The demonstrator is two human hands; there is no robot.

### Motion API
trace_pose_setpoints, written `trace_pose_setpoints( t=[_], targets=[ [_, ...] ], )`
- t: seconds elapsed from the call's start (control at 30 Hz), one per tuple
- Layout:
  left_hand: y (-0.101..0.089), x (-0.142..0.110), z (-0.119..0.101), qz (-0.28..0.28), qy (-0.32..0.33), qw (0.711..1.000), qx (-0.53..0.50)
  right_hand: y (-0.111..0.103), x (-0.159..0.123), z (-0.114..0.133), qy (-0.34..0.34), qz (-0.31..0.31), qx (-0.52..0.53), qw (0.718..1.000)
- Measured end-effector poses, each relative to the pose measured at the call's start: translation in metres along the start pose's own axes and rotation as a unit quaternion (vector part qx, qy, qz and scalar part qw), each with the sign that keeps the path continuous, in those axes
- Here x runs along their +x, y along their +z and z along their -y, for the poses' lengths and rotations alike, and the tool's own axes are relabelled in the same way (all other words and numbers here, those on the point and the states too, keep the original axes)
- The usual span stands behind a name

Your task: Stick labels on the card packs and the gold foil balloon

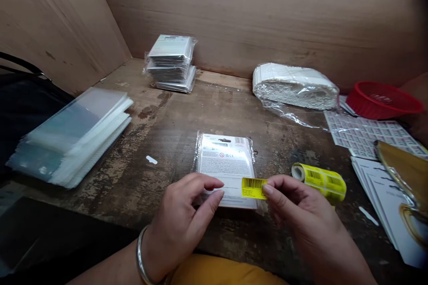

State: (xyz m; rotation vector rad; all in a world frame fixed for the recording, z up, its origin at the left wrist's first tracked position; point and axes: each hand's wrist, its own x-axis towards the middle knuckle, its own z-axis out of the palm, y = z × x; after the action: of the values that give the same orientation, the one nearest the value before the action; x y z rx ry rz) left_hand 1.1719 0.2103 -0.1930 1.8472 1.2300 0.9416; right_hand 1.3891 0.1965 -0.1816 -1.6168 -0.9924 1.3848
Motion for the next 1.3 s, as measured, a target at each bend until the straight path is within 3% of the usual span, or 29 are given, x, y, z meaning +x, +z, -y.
trace_pose_setpoints(
  t=[0.17,0.4,0.9,1.3],
  targets=[
    [0.004,0.01,-0.014,0.065,-0.162,0.976,-0.128,0.005,-0.003,0.001,0.014,0.037,0.011,0.999],
    [0.004,0.01,-0.02,0.107,-0.253,0.94,-0.2,0.013,-0.007,0.002,-0.002,0.055,-0.011,0.998],
    [0.006,0.01,-0.018,0.107,-0.262,0.932,-0.224,0.02,-0.004,0.002,-0.004,0.048,-0.028,0.998],
    [0.002,0.009,-0.014,0.087,-0.225,0.957,-0.162,0.021,-0.003,0.001,0.001,0.052,-0.025,0.998]
  ],
)
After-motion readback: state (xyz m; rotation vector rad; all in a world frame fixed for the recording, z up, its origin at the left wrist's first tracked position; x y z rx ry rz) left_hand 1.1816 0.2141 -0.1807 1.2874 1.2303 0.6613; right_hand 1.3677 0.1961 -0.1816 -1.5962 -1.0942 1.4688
